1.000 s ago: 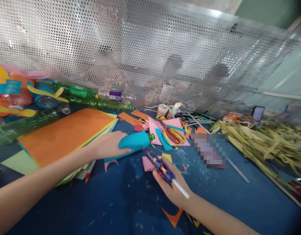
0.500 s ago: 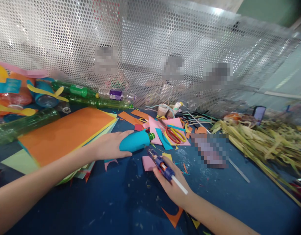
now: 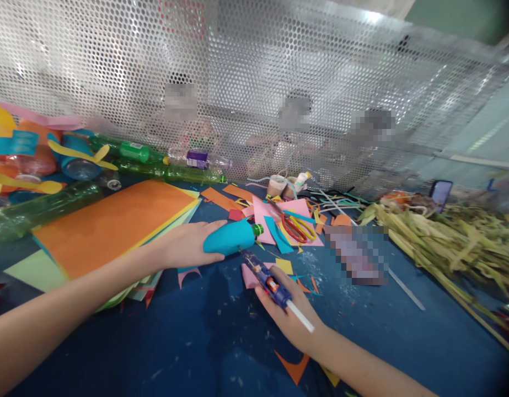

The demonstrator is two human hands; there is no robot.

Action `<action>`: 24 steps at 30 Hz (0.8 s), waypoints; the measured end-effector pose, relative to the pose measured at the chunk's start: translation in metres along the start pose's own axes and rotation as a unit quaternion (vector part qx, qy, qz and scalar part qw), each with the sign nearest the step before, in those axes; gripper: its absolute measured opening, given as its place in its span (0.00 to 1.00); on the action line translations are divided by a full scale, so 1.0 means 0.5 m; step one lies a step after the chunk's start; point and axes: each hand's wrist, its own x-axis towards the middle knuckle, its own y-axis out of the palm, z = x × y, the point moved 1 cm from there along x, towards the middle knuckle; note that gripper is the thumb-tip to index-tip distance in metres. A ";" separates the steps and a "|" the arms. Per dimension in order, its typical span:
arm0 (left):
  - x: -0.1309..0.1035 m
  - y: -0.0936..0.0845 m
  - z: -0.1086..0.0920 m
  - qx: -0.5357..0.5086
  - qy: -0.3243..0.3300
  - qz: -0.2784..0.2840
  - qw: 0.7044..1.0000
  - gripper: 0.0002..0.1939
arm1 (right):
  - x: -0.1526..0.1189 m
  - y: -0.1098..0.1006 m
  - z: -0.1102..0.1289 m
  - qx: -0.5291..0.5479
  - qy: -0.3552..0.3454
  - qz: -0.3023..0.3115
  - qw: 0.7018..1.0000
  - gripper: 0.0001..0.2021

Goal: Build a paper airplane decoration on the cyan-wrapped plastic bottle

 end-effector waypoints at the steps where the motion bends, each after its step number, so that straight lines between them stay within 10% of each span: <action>1: 0.000 0.000 0.000 0.000 0.000 -0.002 1.000 0.42 | -0.001 0.001 -0.001 0.001 0.003 0.002 1.000 0.09; 24: 0.000 0.003 0.005 -0.001 -0.024 0.004 1.000 0.42 | 0.007 -0.014 0.010 -0.015 0.038 -0.019 0.999 0.07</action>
